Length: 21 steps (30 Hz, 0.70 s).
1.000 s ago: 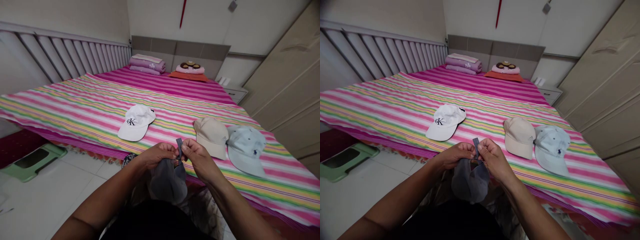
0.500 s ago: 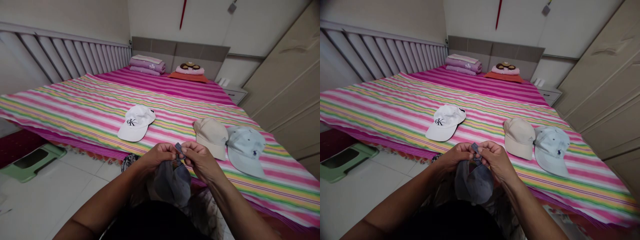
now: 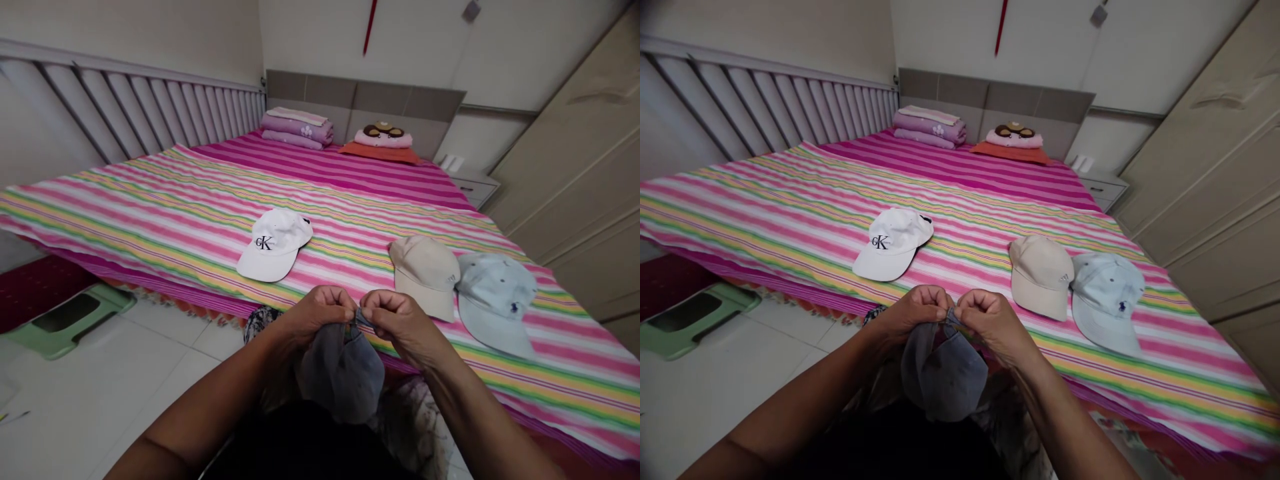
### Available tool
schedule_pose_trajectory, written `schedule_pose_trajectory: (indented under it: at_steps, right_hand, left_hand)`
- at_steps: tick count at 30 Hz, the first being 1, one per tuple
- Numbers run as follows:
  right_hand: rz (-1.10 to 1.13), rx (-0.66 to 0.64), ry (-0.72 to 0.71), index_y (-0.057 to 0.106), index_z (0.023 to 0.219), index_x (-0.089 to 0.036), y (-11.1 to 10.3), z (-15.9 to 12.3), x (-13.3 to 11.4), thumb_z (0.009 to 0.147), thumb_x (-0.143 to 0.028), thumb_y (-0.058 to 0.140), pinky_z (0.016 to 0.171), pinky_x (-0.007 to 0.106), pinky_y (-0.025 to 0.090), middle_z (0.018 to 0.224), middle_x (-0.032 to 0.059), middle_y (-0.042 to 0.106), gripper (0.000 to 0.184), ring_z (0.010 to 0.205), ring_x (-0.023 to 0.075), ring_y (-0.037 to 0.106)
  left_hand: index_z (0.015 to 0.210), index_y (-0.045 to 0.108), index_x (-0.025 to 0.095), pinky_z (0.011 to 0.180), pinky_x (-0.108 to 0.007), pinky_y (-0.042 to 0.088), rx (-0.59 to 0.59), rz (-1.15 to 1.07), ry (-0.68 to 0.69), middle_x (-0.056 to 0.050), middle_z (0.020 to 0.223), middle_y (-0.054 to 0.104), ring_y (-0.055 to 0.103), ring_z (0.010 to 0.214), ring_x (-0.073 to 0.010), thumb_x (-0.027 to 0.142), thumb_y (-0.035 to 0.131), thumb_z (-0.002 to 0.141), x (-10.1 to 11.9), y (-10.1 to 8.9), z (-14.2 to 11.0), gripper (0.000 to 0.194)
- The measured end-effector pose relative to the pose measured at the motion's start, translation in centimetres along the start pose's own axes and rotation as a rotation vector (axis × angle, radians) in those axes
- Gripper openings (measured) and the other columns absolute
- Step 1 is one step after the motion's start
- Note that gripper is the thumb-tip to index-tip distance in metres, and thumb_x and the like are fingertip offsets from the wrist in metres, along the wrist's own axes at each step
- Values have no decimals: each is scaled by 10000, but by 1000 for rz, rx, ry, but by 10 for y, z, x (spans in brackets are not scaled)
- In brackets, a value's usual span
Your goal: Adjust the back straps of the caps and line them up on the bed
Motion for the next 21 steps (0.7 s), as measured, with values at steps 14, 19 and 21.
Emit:
schedule_pose_trajectory:
  at_steps: [14, 19, 21]
  right_hand:
    - [-214, -123, -98, 500, 550, -164, -2, 0, -6, 637, -273, 640, 442, 229, 205, 554, -40, 407, 198, 478, 69, 294]
    - [-214, -221, -70, 490, 549, -164, 2, -3, -7, 644, -296, 649, 469, 244, 170, 540, -54, 360, 227, 493, 73, 245]
    - [-197, -238, -56, 495, 556, -162, 1, -3, -7, 645, -305, 657, 477, 246, 169, 541, -55, 352, 234, 500, 74, 242]
  left_hand:
    - [602, 593, 92, 458, -175, 309, -33, -41, -77, 0, 545, 526, 438, 467, -51, 205, 726, 554, -4, 2, 0, 181]
    - [587, 584, 84, 412, -157, 296, -19, -72, -140, 14, 492, 517, 423, 408, -37, 186, 732, 533, -3, 7, -2, 188]
    - [587, 585, 84, 400, -156, 300, -25, -93, -156, 18, 478, 518, 423, 393, -36, 181, 734, 527, -2, 9, -2, 188]
Point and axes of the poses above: each hand's wrist, its own z-axis towards the middle knuckle, its own y-axis out of the palm, x = y × z, the point moved 5 cm from there along z, towards the middle knuckle
